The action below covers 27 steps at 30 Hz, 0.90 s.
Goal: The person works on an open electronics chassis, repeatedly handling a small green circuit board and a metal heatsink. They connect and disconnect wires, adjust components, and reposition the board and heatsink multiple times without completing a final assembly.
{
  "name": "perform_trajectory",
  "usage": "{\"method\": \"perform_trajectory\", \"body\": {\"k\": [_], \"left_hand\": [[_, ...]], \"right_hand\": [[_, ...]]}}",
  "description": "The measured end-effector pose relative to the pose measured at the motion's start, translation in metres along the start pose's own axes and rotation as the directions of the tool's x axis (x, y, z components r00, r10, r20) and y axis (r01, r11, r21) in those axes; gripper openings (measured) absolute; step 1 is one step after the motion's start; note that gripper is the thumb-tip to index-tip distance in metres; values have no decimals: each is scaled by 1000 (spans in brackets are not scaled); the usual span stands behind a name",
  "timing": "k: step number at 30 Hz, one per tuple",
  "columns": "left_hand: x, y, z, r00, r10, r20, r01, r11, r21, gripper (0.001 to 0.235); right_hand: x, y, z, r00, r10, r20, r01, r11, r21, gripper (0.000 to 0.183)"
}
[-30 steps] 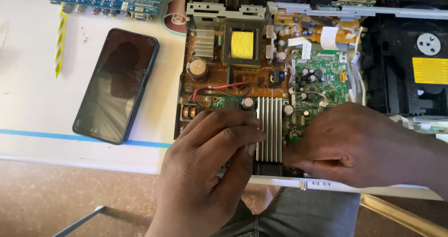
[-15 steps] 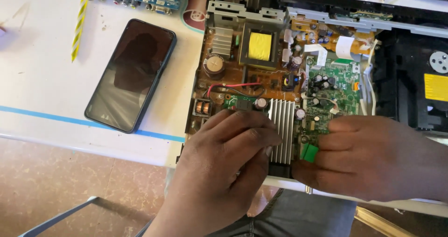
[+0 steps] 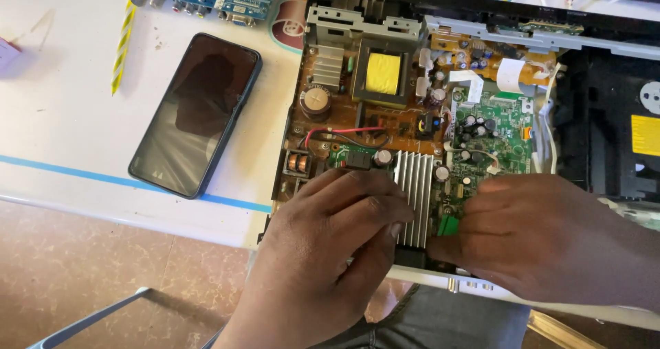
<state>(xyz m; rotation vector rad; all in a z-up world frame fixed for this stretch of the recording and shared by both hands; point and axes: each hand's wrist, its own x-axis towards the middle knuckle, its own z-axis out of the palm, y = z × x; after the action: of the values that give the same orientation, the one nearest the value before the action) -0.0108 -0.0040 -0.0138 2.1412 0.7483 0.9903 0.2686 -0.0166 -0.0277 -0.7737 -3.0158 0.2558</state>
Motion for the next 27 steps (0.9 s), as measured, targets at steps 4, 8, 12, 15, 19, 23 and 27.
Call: {"method": "perform_trajectory", "body": {"k": [4, 8, 12, 15, 19, 23, 27], "left_hand": [[-1, 1, -1, 1000, -8, 0, 8, 1000, -8, 16], [0, 4, 0, 999, -33, 1, 33, 999, 0, 17], [0, 3, 2, 1000, -13, -1, 13, 1000, 21, 18], [0, 3, 1, 1000, -22, 0, 22, 999, 41, 18], [-1, 3, 0, 999, -35, 18, 34, 999, 38, 19], [0, 4, 1, 1000, -20, 4, 19, 1000, 24, 17], [0, 6, 1, 999, -30, 25, 29, 999, 34, 19]], "right_hand": [[7, 8, -3, 982, -56, -181, 98, 968, 232, 20], [11, 13, -8, 968, -197, -158, 219, 967, 131, 22], [11, 11, -11, 959, -236, -154, 258, 956, 141, 20], [0, 9, -7, 970, -232, -67, 235, 971, 34, 20], [-3, 6, -9, 967, -243, -74, 235, 967, -102, 26], [-9, 10, -8, 978, -204, 41, 207, 975, -76, 33], [-8, 8, -15, 988, -147, -35, 149, 987, 56, 28]]}}
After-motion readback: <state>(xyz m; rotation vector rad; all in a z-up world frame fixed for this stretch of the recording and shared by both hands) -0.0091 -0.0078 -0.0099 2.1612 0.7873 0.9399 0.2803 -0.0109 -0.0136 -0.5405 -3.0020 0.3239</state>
